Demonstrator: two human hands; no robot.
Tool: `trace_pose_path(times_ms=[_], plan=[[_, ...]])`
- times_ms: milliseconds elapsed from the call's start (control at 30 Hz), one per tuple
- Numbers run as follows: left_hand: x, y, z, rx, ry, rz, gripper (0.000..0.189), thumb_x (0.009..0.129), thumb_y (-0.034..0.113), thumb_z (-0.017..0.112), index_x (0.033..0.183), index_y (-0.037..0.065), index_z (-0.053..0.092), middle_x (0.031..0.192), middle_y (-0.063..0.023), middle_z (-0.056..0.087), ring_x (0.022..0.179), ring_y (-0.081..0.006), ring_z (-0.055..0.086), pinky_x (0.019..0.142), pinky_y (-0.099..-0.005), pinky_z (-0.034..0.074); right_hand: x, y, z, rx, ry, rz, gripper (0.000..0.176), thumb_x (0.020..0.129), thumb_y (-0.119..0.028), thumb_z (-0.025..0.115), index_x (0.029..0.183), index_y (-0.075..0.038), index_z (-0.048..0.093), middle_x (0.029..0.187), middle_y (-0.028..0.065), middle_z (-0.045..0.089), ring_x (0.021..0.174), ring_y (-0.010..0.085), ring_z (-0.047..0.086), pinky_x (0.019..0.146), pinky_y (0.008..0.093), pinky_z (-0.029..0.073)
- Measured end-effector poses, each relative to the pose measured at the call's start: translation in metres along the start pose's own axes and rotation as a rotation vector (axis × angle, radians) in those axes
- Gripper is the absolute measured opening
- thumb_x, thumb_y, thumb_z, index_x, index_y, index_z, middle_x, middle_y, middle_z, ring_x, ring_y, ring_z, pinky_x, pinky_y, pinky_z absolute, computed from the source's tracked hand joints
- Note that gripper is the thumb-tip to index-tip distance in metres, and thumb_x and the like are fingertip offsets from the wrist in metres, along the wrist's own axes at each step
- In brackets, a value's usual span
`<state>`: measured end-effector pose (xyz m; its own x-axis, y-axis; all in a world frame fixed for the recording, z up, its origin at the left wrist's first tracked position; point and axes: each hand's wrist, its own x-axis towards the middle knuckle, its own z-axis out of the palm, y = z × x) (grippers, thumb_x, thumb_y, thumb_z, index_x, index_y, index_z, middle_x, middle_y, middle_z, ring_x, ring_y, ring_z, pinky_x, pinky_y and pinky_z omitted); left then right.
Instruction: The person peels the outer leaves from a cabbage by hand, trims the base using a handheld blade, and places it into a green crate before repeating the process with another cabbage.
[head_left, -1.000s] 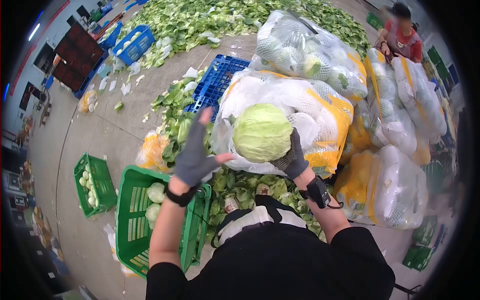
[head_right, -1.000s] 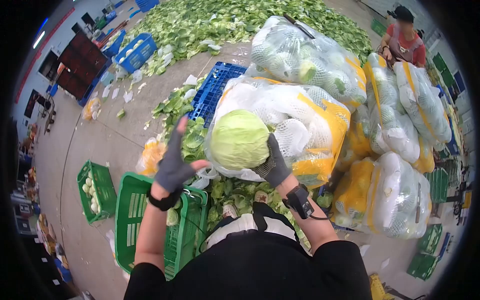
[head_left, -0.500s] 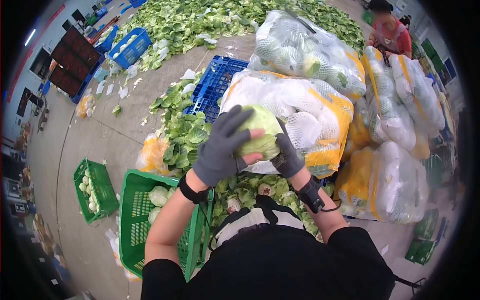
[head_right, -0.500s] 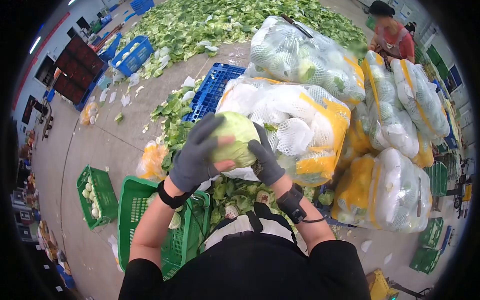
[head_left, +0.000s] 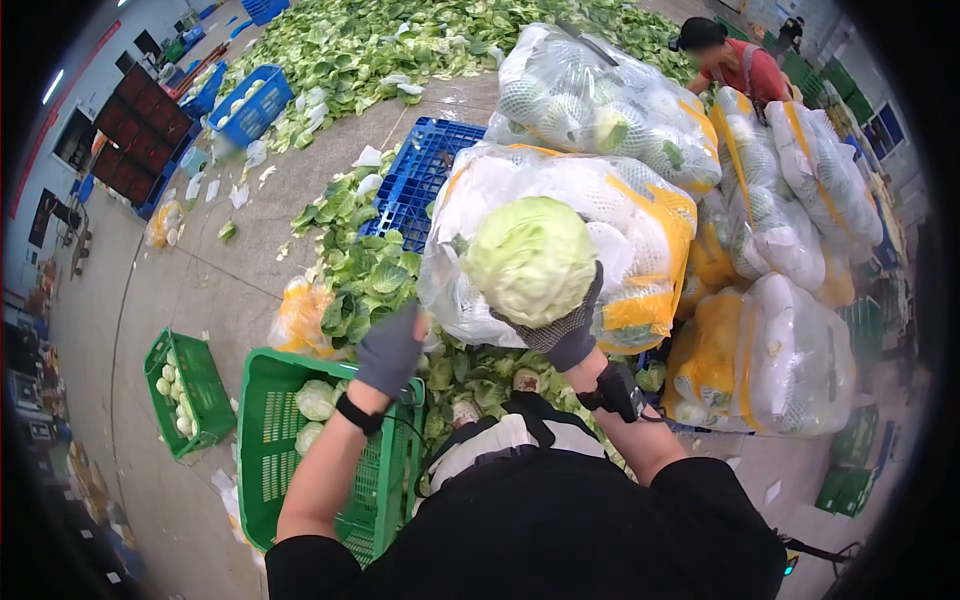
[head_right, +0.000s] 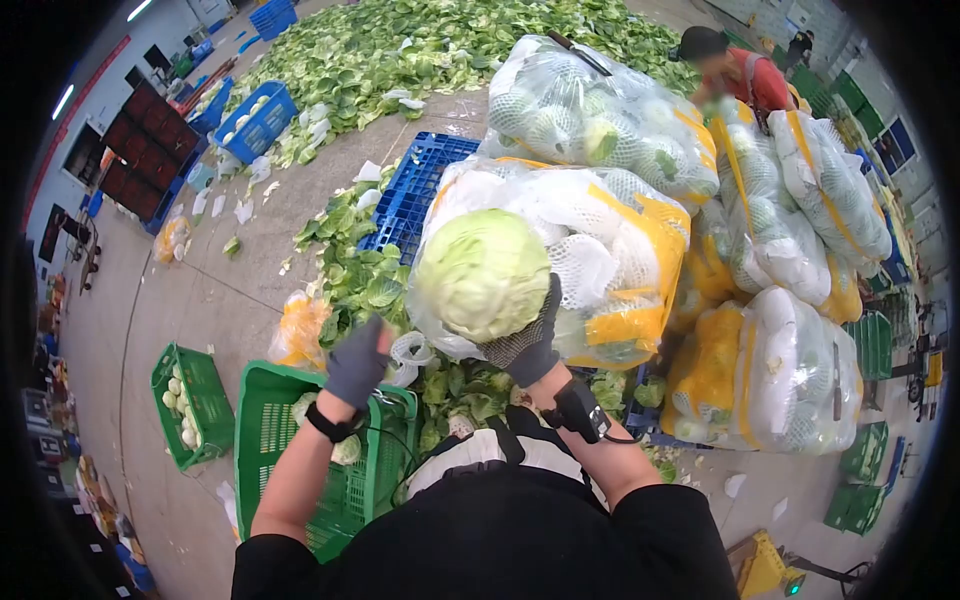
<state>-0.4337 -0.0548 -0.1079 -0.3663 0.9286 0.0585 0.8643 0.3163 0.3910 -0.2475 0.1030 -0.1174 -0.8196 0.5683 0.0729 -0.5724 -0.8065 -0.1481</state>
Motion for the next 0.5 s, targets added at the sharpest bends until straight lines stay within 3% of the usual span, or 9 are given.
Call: trace_pose_path(times_ms=[33,67,100,200,233,267,367,467,500], plan=[[-0.001,-0.012,0.003,0.000,0.002,-0.004,0.040,0.081,0.025,0.057,0.108,-0.002,0.045,0.088,-0.0194,0.057,0.075,-0.0366,0.055,0.065,-0.0410,0.044,-0.002,-0.003,-0.004,0.161,-0.083,0.018,0.073,0.081,-0.060,0.037,0.137,-0.020,0.013,0.140,0.0064,0.022,0.126,0.0270,0.026,0.101,0.0495,0.025],[0.004,-0.017,-0.005,0.011,0.093,-0.081,0.051,0.081,0.030,0.057,0.115,-0.003,0.040,0.095,-0.0219,0.055,0.083,-0.0368,0.054,0.071,-0.0409,0.044,-0.002,-0.005,-0.002,0.950,-0.095,0.154,0.071,0.080,-0.060,0.037,0.137,-0.022,0.016,0.139,0.0059,0.024,0.126,0.0261,0.027,0.100,0.0523,0.027],[0.009,-0.020,-0.010,0.021,0.185,-0.158,0.062,0.080,0.036,0.057,0.122,-0.005,0.035,0.102,-0.0243,0.053,0.091,-0.0371,0.053,0.077,-0.0407,0.043,-0.002,-0.007,0.000,0.951,-0.096,0.156,0.071,0.080,-0.060,0.037,0.137,-0.022,0.016,0.139,0.0059,0.024,0.126,0.0261,0.027,0.100,0.0523,0.027],[0.012,0.041,-0.018,-0.920,0.059,-0.088,0.078,0.083,0.049,0.051,0.133,-0.003,0.020,0.128,-0.0201,0.039,0.116,-0.0307,0.040,0.095,-0.0366,0.034,-0.008,-0.006,0.028,-0.334,0.258,-0.086,0.077,0.077,-0.063,0.041,0.136,-0.020,0.022,0.138,0.0073,0.027,0.126,0.0269,0.030,0.101,0.0483,0.029],[0.009,0.078,-0.036,-1.436,-0.146,-0.238,0.076,0.085,0.052,0.043,0.134,-0.002,0.020,0.131,-0.0139,0.036,0.118,-0.0259,0.038,0.097,-0.0345,0.032,-0.010,-0.005,0.024,-0.338,0.250,-0.075,0.077,0.077,-0.063,0.041,0.136,-0.020,0.022,0.138,0.0073,0.027,0.126,0.0269,0.030,0.101,0.0483,0.029],[0.018,0.080,-0.007,-1.576,-0.110,-0.166,0.075,0.085,0.053,0.043,0.133,0.000,0.022,0.132,-0.0101,0.037,0.118,-0.0224,0.039,0.097,-0.0332,0.033,-0.012,-0.004,0.014,-0.472,0.173,-0.088,0.079,0.076,-0.064,0.043,0.137,-0.018,0.020,0.139,0.0077,0.026,0.126,0.0273,0.029,0.101,0.0474,0.029],[0.022,0.094,-0.018,-1.851,0.046,-0.156,0.062,0.090,0.043,0.040,0.132,-0.002,0.026,0.128,-0.0132,0.037,0.117,-0.0179,0.037,0.096,-0.0282,0.031,-0.001,-0.015,0.014,-0.559,0.101,-0.104,0.089,0.071,-0.046,0.066,0.137,-0.012,0.017,0.137,0.0094,0.028,0.123,0.0231,0.034,0.100,0.0407,0.032],[0.015,0.101,-0.034,-1.193,0.459,0.152,0.068,0.087,0.044,0.044,0.131,-0.003,0.026,0.125,-0.0165,0.042,0.115,-0.0251,0.042,0.096,-0.0343,0.033,-0.012,-0.012,0.076,-0.933,-0.019,0.088,0.083,0.077,-0.044,0.061,0.138,-0.011,0.015,0.139,0.0082,0.024,0.122,0.0215,0.035,0.100,0.0353,0.033],[0.012,0.098,-0.033,-1.194,0.443,0.160,0.068,0.087,0.044,0.044,0.131,-0.003,0.026,0.125,-0.0165,0.042,0.115,-0.0251,0.042,0.096,-0.0343,0.033,-0.014,-0.005,0.070,-0.534,0.086,0.092,0.079,0.079,-0.045,0.058,0.136,-0.007,0.019,0.136,0.0105,0.030,0.120,0.0227,0.038,0.100,0.0347,0.033]])
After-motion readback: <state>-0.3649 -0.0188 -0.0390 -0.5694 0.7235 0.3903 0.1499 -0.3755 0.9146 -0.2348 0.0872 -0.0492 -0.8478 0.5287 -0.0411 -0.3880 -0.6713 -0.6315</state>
